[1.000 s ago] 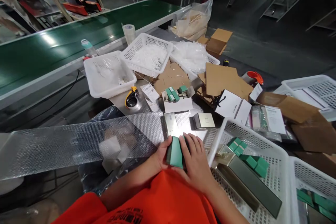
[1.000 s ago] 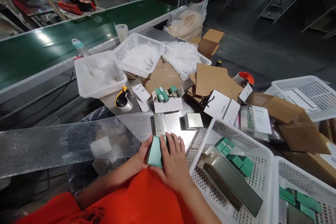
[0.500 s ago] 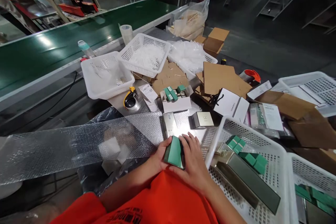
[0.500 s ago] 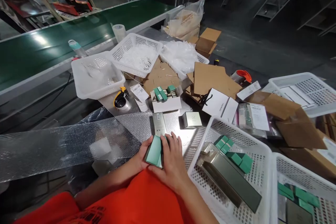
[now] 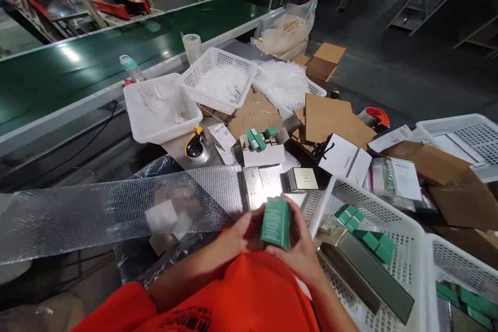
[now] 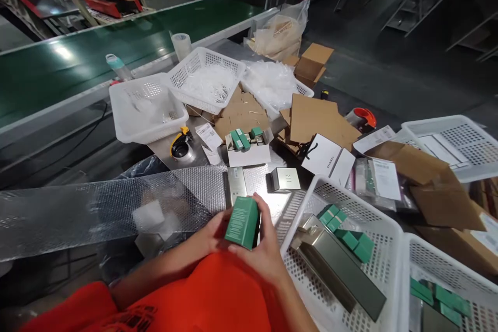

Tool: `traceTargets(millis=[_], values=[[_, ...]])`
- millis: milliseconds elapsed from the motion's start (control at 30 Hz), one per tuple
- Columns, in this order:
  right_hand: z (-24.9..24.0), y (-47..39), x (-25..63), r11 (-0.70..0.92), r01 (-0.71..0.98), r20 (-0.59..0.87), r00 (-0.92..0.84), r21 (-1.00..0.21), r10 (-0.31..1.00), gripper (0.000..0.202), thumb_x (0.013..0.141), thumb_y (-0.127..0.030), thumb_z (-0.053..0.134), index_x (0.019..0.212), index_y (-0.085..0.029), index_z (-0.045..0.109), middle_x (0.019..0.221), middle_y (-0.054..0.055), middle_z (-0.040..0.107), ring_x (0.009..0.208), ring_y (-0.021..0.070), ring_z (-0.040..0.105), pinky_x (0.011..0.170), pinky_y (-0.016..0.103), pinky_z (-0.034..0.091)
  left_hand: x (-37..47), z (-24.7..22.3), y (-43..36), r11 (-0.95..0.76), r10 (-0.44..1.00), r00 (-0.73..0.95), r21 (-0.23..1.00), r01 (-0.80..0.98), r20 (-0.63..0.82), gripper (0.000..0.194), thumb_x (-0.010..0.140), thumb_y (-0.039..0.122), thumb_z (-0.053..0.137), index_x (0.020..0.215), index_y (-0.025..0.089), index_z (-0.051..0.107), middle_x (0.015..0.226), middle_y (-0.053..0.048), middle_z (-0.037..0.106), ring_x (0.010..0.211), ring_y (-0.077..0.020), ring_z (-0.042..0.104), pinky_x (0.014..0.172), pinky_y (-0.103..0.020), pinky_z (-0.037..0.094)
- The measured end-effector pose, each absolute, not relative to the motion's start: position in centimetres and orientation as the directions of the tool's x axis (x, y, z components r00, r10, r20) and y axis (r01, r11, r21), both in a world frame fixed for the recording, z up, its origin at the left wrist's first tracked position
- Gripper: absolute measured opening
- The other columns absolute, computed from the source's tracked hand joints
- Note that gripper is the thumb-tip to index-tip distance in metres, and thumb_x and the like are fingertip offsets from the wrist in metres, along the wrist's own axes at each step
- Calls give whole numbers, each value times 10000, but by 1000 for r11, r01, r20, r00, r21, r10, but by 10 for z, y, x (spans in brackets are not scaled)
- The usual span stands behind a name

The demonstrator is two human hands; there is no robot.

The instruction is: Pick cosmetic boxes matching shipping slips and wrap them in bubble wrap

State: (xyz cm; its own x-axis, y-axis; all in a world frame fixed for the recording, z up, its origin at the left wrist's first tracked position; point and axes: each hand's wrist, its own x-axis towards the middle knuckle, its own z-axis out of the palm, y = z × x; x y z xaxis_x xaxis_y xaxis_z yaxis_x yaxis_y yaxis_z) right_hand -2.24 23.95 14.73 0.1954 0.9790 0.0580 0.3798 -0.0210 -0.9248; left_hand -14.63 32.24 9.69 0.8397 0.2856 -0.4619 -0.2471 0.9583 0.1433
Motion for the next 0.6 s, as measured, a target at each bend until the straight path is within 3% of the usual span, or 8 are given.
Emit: traceTargets(millis=[133, 200, 367, 467, 600], values=[[153, 234, -1, -8, 532, 102, 177, -847, 979, 854, 764, -599, 659, 1437, -260, 258, 1487, 156, 341, 1371, 342, 351, 1063, 511, 403, -147, 93, 330, 989, 146, 887, 71, -127, -437, 518, 871, 517, 536, 1068, 61, 684, 911, -157, 749, 955, -290, 684, 925, -418, 456], [151, 233, 3, 2, 604, 83, 107, -797, 991, 846, 762, -516, 698, 1436, -262, 257, 1500, 153, 327, 1398, 340, 306, 1096, 542, 350, -147, 92, 331, 987, 159, 881, 86, -135, -446, 501, 878, 518, 528, 1023, 68, 694, 881, -144, 751, 933, -270, 691, 929, -396, 452], [139, 230, -4, -57, 554, -29, 59, -831, 998, 857, 792, -413, 677, 1460, -244, 167, 1494, 165, 324, 1367, 305, 369, 1096, 528, 362, -144, 91, 324, 983, 182, 844, 97, -154, -504, 486, 871, 519, 543, 968, 70, 701, 853, -141, 750, 915, -257, 697, 922, -362, 456], [136, 229, -5, -12, 593, 6, 28, -805, 1000, 855, 793, -410, 663, 1456, -231, 154, 1490, 179, 308, 1372, 320, 353, 1092, 539, 363, -144, 93, 321, 985, 171, 831, 69, -159, -530, 461, 856, 504, 575, 942, 69, 702, 800, -135, 747, 852, -255, 706, 890, -367, 476], [137, 230, -4, 111, 655, 113, -38, -747, 993, 818, 796, -421, 647, 1433, -210, 180, 1461, 195, 314, 1354, 348, 363, 1070, 548, 387, -145, 96, 319, 970, 241, 831, 89, -228, -501, 287, 791, 362, 710, 913, 102, 703, 745, -85, 742, 742, -208, 705, 860, -337, 488]])
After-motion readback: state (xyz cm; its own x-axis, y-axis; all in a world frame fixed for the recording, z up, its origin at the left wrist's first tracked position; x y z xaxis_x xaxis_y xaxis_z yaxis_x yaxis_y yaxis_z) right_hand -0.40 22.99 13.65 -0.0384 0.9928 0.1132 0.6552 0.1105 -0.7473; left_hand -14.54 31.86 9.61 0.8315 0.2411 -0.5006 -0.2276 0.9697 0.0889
